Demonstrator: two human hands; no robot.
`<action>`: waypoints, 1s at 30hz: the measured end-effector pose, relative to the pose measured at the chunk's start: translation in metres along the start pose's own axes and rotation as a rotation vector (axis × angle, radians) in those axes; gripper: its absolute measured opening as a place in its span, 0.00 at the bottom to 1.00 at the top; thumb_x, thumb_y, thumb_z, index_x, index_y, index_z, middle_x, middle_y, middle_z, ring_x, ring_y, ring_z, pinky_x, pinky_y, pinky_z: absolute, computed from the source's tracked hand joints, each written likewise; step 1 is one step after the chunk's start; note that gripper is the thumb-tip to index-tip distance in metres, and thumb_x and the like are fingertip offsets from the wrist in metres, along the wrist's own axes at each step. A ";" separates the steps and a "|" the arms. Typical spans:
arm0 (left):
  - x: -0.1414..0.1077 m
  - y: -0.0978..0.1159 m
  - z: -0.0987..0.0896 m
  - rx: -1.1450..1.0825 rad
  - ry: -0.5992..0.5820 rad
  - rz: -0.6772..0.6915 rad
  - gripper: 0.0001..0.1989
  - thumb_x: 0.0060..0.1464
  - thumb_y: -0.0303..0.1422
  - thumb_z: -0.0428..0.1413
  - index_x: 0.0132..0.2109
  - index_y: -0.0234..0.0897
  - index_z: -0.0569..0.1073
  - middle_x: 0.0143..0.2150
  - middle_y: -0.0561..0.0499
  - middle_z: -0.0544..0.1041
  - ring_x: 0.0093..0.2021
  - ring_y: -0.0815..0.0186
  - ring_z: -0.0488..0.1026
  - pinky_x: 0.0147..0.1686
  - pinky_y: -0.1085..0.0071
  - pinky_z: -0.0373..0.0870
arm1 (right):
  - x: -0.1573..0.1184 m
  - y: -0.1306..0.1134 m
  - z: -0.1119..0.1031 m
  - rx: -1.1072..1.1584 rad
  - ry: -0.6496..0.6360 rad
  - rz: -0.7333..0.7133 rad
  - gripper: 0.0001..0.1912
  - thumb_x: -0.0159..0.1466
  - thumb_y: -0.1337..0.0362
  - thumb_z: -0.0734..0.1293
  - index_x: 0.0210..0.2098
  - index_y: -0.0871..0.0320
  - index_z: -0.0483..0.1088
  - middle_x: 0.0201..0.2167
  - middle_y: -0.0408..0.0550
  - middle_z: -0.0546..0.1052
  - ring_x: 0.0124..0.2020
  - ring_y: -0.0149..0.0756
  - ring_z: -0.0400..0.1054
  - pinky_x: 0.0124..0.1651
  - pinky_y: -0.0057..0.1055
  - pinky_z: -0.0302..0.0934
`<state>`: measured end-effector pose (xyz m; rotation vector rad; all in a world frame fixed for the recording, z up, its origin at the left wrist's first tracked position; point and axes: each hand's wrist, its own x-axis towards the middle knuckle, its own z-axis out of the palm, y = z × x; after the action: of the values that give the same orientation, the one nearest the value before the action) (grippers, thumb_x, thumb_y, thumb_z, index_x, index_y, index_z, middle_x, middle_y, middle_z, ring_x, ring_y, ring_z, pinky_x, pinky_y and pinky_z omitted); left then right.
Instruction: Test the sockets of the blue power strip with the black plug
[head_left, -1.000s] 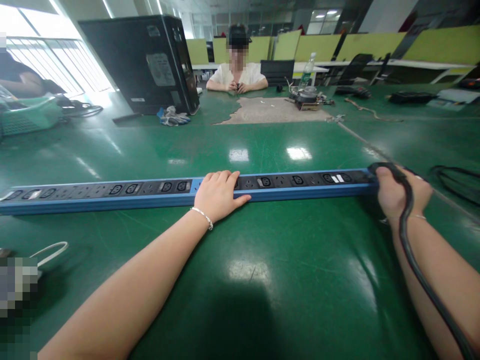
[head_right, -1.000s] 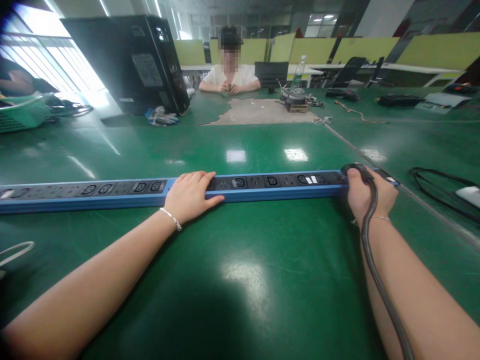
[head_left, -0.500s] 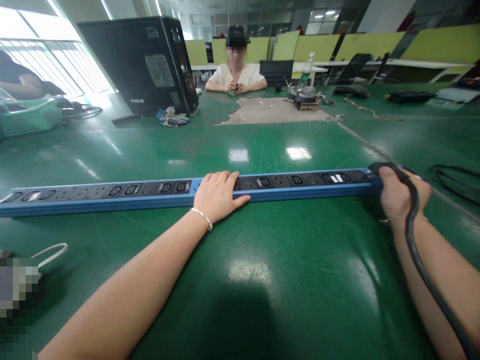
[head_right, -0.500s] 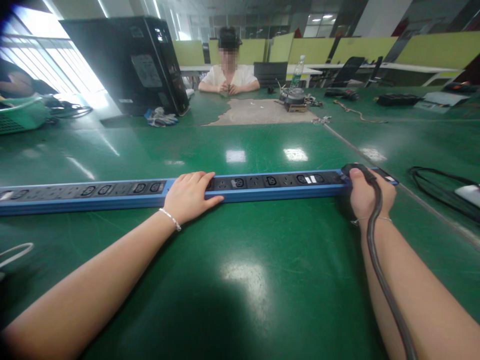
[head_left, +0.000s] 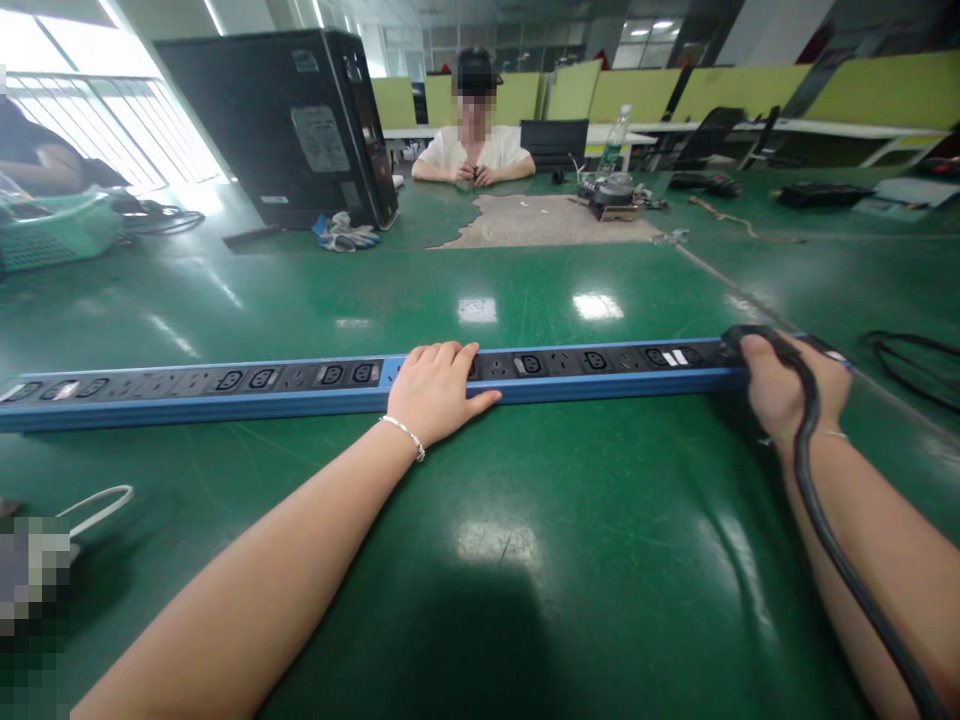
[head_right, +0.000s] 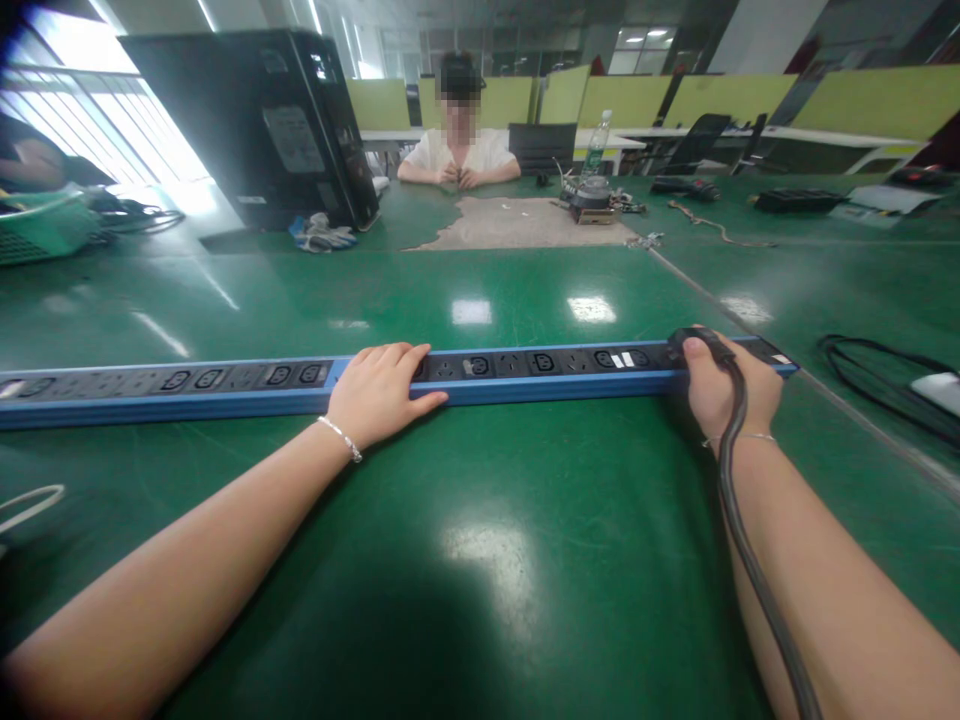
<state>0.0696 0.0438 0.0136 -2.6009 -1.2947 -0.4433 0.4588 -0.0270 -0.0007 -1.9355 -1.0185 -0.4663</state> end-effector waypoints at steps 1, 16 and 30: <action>0.000 0.000 0.000 -0.001 0.000 0.001 0.34 0.54 0.55 0.45 0.58 0.33 0.62 0.51 0.40 0.71 0.52 0.54 0.66 0.53 0.59 0.57 | 0.000 0.000 0.000 0.000 0.002 -0.007 0.22 0.55 0.53 0.63 0.41 0.61 0.77 0.36 0.53 0.79 0.42 0.46 0.72 0.48 0.39 0.63; 0.000 0.000 0.000 -0.013 -0.007 -0.002 0.34 0.55 0.54 0.46 0.59 0.34 0.62 0.52 0.40 0.70 0.53 0.53 0.65 0.53 0.59 0.57 | -0.002 -0.004 -0.003 -0.003 0.005 -0.066 0.24 0.54 0.51 0.62 0.41 0.59 0.77 0.37 0.53 0.79 0.43 0.45 0.72 0.49 0.38 0.63; 0.000 0.001 0.000 0.010 0.007 0.001 0.34 0.54 0.55 0.46 0.58 0.35 0.62 0.52 0.41 0.71 0.52 0.54 0.66 0.53 0.60 0.57 | -0.002 0.006 0.004 -0.091 -0.017 -0.101 0.23 0.55 0.50 0.61 0.43 0.54 0.76 0.38 0.51 0.79 0.43 0.45 0.72 0.48 0.40 0.63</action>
<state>0.0698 0.0432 0.0137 -2.5893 -1.2897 -0.4444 0.4619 -0.0268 -0.0073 -1.9779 -1.1276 -0.5627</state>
